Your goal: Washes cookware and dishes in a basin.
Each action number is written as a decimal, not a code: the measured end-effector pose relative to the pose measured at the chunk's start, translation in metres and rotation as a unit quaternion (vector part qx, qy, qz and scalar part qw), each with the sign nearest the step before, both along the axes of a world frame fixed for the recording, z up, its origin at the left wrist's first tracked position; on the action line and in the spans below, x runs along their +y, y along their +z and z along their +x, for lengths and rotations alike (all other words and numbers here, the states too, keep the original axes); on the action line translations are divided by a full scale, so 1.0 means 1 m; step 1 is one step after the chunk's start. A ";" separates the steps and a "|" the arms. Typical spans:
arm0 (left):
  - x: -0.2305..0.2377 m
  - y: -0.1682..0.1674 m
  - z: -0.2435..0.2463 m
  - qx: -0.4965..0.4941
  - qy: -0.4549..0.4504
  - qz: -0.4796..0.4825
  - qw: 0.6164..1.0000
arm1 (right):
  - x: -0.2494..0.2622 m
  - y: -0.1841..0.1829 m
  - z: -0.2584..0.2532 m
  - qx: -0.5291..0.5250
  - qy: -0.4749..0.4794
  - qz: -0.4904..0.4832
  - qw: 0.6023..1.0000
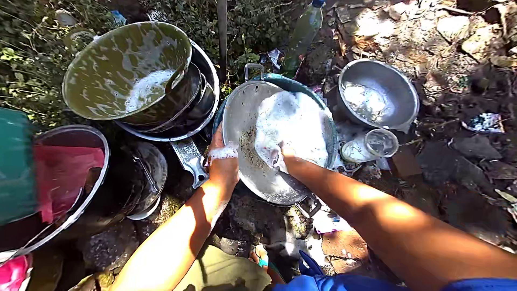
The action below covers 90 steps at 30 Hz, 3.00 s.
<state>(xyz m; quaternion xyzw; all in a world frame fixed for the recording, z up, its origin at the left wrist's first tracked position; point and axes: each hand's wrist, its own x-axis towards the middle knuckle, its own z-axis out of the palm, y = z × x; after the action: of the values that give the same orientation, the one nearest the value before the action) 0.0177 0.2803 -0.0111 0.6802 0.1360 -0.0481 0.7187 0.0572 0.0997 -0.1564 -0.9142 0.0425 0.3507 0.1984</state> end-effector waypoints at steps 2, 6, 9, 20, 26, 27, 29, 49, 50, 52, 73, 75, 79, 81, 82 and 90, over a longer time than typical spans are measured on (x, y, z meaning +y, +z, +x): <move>-0.005 0.005 0.000 -0.001 0.004 0.005 1.000 | 0.044 0.010 0.007 -0.057 0.059 0.063 0.995; -0.008 0.007 0.005 -0.025 0.015 0.019 0.999 | 0.092 0.067 -0.011 -0.196 -0.075 0.351 0.913; -0.009 0.009 0.002 -0.028 0.014 0.037 0.999 | 0.079 0.119 -0.048 -0.163 -0.141 0.469 0.856; -0.010 0.000 0.010 -0.062 0.010 -0.007 0.998 | -0.091 0.029 -0.031 -0.137 0.140 -0.012 0.980; -0.019 0.007 0.013 -0.048 0.011 0.020 0.999 | 0.006 0.028 -0.009 -0.068 -0.017 0.031 0.997; -0.021 0.010 0.012 -0.051 0.008 0.021 0.998 | 0.022 0.043 -0.017 -0.078 0.005 0.097 0.992; -0.024 0.012 0.015 -0.059 0.011 0.009 0.998 | 0.035 0.064 -0.025 -0.104 0.049 0.182 0.977; -0.027 0.011 0.017 -0.007 -0.001 0.129 0.992 | 0.024 0.037 0.094 -0.159 -0.151 0.053 0.974; -0.028 0.010 0.016 -0.006 -0.001 0.134 0.991 | 0.035 0.045 0.087 -0.166 -0.155 0.077 0.971; -0.030 0.012 0.018 -0.008 0.008 0.131 0.991 | 0.060 0.068 0.065 -0.183 -0.131 0.145 0.963; -0.019 0.009 0.021 0.013 -0.002 0.174 0.985 | 0.063 0.070 0.057 -0.356 -0.077 0.319 0.875; -0.018 0.007 0.020 -0.001 0.000 0.167 0.986 | 0.062 0.069 0.055 -0.361 -0.041 0.305 0.880; -0.020 0.012 0.017 0.012 -0.012 0.189 0.982 | 0.049 0.067 0.088 -0.312 -0.097 0.209 0.922; -0.019 0.013 0.019 0.014 -0.012 0.193 0.981 | 0.062 0.077 0.067 -0.337 -0.078 0.274 0.897; -0.019 0.013 0.020 0.009 -0.008 0.189 0.982 | 0.066 0.082 0.057 -0.342 -0.063 0.301 0.888; -0.014 0.004 0.016 0.009 0.001 0.174 0.985 | 0.066 0.101 0.083 -0.448 -0.055 0.333 0.828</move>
<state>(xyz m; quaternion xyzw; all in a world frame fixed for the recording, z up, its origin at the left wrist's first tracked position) 0.0333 0.2666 -0.0066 0.7941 0.1498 -0.0291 0.5884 0.1406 0.1660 -0.0552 -0.8458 -0.1200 -0.1160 0.5067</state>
